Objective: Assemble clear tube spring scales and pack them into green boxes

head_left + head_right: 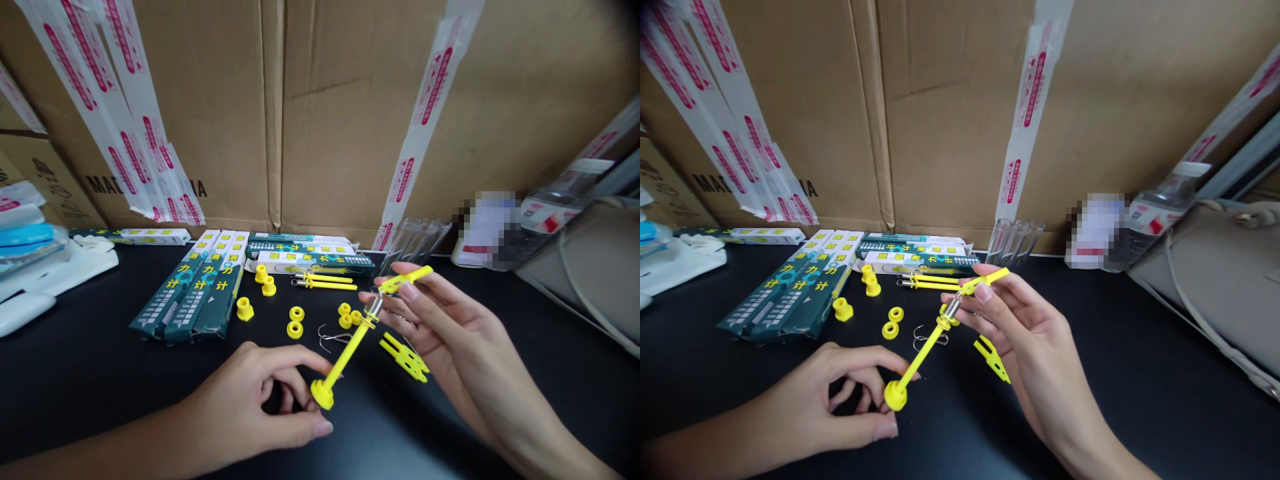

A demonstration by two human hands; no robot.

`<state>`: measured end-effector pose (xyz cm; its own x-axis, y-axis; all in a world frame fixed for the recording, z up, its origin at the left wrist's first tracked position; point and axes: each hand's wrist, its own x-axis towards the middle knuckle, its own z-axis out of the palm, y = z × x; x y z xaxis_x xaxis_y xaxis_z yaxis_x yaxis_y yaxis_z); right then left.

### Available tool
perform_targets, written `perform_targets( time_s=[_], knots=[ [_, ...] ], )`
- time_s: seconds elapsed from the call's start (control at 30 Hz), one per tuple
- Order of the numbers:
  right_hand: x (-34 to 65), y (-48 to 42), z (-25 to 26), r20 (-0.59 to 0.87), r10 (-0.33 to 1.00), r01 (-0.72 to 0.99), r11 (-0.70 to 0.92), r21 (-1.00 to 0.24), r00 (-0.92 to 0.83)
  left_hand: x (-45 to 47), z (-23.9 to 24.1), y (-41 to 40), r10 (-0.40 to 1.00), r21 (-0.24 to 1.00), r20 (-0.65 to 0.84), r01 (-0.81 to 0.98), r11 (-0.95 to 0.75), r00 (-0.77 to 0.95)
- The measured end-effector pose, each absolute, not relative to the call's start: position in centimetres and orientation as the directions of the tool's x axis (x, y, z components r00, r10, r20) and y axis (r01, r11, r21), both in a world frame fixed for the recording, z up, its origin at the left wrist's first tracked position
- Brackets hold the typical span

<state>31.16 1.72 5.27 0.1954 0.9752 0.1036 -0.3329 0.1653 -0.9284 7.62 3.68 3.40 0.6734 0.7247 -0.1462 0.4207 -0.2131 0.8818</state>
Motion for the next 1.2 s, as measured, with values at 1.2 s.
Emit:
perform_targets(
  time_s=[1.2],
  knots=[
    [31.9,2.3,5.5,-0.020,0.983,-0.379,0.051,-0.924,0.182,7.8,4.0,3.7,0.788,0.899,-0.132,0.407,-0.160,0.602]
  ],
)
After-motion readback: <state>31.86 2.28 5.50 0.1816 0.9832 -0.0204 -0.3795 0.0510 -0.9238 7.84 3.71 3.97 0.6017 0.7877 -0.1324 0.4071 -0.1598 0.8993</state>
